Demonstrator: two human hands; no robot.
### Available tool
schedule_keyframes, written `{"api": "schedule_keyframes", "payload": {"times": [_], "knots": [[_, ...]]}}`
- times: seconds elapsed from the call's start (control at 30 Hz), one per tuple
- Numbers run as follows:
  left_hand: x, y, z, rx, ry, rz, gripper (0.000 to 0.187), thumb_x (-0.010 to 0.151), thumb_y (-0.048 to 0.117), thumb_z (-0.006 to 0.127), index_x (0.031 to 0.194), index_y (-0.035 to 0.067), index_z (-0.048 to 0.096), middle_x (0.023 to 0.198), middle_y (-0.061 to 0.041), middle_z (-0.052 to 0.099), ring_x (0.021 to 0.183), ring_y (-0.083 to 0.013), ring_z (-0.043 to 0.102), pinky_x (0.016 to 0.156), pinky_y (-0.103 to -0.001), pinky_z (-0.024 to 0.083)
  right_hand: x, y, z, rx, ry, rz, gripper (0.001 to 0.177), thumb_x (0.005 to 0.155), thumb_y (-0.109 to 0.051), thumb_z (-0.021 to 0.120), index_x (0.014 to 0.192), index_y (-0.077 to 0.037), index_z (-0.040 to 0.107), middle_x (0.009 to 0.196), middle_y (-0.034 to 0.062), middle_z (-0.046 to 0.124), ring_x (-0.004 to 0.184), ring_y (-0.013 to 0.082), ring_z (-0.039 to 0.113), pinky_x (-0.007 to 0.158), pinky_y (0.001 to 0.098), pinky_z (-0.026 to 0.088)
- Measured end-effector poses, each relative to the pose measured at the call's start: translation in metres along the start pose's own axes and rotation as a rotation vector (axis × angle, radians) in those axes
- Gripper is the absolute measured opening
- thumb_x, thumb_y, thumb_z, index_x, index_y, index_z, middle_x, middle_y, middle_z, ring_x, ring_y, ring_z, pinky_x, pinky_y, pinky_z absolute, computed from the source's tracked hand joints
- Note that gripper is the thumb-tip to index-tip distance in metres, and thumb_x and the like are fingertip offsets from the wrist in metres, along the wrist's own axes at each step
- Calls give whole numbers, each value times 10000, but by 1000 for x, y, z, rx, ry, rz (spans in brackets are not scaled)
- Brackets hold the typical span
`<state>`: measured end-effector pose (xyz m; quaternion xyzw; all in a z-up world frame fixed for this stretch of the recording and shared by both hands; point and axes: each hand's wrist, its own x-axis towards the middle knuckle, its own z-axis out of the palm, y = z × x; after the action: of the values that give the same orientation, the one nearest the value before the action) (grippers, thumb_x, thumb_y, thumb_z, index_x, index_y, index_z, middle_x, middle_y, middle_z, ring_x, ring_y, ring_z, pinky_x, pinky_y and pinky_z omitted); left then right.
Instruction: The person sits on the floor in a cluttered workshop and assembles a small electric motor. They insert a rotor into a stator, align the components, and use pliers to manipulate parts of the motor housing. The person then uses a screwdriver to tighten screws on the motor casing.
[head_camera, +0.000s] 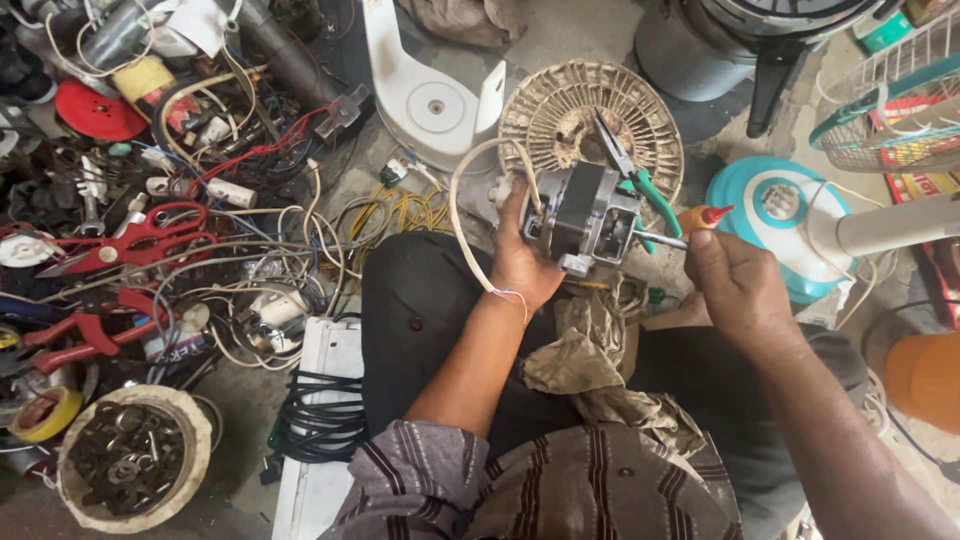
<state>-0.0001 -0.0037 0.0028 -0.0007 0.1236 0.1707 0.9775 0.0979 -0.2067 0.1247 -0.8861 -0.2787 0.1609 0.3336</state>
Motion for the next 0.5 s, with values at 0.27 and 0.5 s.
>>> {"api": "schedule_keyframes", "payload": {"times": [0.27, 0.5], "knots": [[-5, -4, 7, 20, 48, 1, 594, 860, 526, 737, 1317, 174, 593, 1194, -44, 672, 1127, -250, 644, 1015, -463, 517, -4, 6, 3, -8, 15, -21, 514, 1092, -437, 477, 854, -7, 629, 703, 42, 590, 677, 127, 536, 629, 321, 470], [-1, -2, 2, 36, 131, -22, 625, 848, 535, 763, 1321, 168, 583, 1178, -69, 647, 1101, -259, 649, 998, -470, 535, -6, 2, -4, -51, 16, -117, 498, 1091, -434, 481, 889, -6, 636, 711, 28, 593, 682, 125, 536, 642, 310, 460]]}}
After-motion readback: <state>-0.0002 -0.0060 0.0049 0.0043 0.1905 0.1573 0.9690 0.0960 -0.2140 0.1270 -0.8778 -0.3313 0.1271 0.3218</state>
